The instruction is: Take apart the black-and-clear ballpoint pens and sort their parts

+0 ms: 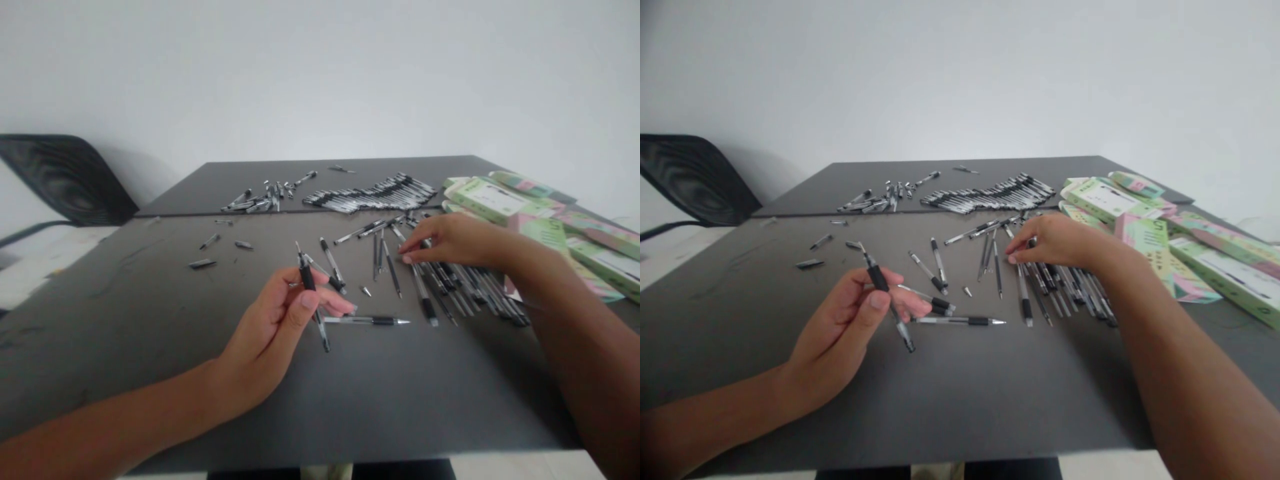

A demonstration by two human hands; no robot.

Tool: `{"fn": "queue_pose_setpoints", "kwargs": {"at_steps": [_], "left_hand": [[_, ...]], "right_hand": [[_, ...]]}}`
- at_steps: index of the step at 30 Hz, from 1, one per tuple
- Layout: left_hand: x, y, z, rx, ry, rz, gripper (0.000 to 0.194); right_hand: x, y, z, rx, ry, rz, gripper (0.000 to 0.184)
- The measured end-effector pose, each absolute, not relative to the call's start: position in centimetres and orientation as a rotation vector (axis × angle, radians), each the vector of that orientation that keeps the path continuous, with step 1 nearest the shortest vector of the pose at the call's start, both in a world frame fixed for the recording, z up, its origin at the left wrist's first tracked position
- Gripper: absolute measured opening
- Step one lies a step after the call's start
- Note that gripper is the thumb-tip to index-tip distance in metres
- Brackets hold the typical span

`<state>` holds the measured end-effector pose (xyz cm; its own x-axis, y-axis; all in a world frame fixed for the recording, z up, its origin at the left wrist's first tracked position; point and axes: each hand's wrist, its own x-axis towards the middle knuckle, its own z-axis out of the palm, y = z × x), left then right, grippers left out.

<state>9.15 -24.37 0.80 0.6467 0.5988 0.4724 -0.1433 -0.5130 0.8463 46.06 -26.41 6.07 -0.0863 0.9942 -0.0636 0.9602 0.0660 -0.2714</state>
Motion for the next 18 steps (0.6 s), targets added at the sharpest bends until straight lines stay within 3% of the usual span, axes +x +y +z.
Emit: {"fn": "queue_pose_setpoints", "kwargs": {"at_steps": [7, 18], "left_hand": [[8.8, -24.7, 0.7, 1.865, 0.425, 0.882, 0.016], [8.9, -24.7, 0.8, 1.862, 0.461, 0.856, 0.02]], "right_hand": [[45.8, -26.2, 5.8, -2.0, -2.259, 0.384, 0.039], [46.8, -25.8, 5.1, -2.15, -2.149, 0.131, 0.043]]}}
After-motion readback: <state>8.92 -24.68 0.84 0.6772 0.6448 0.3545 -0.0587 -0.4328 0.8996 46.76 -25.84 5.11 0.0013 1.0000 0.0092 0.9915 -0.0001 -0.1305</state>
